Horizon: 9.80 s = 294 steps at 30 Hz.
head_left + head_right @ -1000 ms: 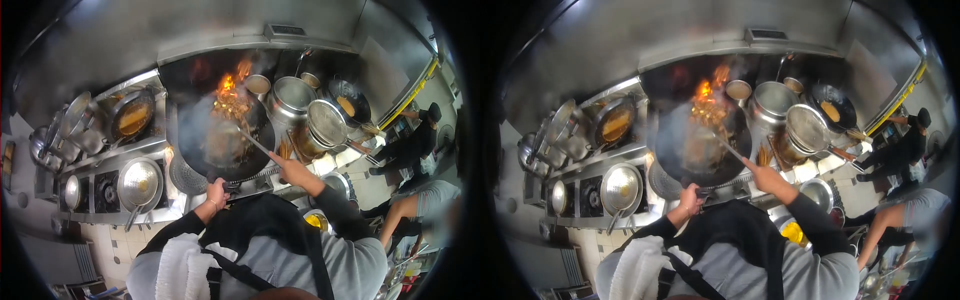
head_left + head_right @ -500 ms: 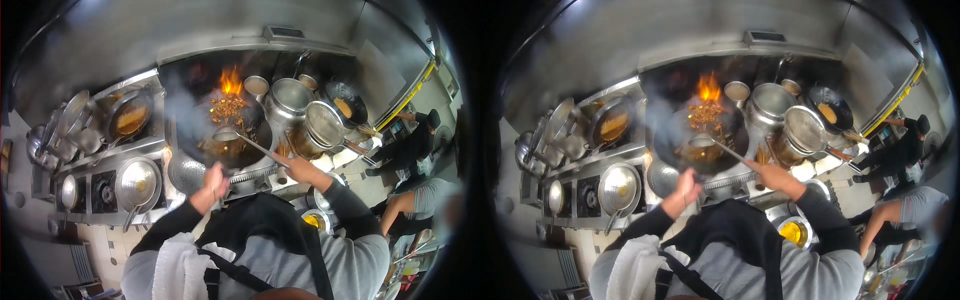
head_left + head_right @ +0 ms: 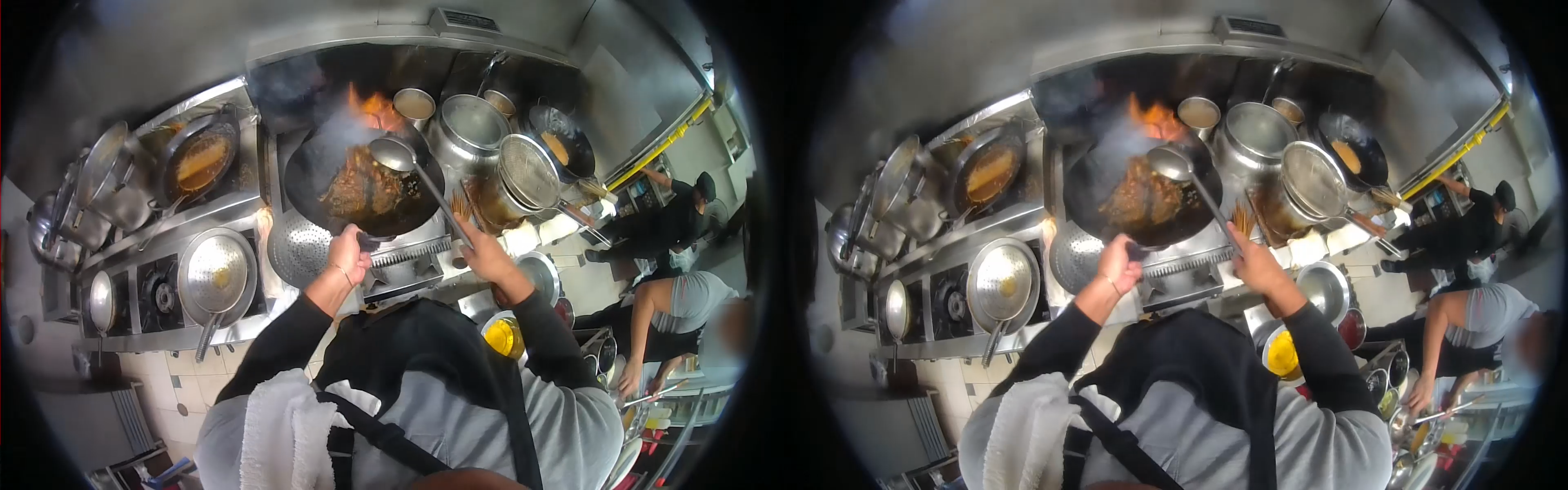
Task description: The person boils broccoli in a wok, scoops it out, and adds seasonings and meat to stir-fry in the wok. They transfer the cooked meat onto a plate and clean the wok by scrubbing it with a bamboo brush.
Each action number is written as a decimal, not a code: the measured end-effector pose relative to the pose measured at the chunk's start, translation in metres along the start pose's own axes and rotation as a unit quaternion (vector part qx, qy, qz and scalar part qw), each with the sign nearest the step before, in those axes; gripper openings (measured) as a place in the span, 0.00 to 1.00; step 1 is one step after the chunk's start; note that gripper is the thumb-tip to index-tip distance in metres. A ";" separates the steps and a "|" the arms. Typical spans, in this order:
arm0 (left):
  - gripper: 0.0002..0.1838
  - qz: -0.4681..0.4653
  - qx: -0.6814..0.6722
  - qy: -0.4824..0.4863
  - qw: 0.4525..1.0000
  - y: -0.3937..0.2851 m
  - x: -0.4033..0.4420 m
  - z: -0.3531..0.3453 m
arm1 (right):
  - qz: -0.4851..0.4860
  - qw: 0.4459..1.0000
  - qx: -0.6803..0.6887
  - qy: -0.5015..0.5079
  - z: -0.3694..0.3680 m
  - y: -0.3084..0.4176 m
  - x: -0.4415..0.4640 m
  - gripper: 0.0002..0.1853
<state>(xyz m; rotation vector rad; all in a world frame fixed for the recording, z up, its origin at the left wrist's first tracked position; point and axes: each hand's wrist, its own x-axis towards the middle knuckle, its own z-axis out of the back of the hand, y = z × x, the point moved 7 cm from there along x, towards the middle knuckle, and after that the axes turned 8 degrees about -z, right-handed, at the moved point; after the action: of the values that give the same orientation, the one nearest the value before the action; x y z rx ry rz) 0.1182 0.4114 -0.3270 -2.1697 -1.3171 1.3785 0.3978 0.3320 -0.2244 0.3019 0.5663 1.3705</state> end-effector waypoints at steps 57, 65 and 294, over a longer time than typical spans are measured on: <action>0.27 -0.425 0.394 -0.072 0.812 -0.012 -0.058 -0.008 | -0.180 0.798 0.505 0.274 -0.002 0.043 0.007 0.31; 0.11 -0.220 0.185 -0.043 0.957 0.006 -0.014 0.050 | -0.064 0.643 0.692 0.323 -0.055 0.086 0.011 0.31; 0.28 -0.319 0.649 0.137 0.678 -0.064 0.156 -0.158 | -0.152 0.497 0.852 0.060 0.059 -0.121 0.221 0.06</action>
<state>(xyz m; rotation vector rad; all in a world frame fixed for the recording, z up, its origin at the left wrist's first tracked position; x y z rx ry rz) 0.2349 0.6092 -0.2980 -0.7425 -0.4742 1.0192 0.5516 0.5312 -0.2829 1.6027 1.8939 -0.0324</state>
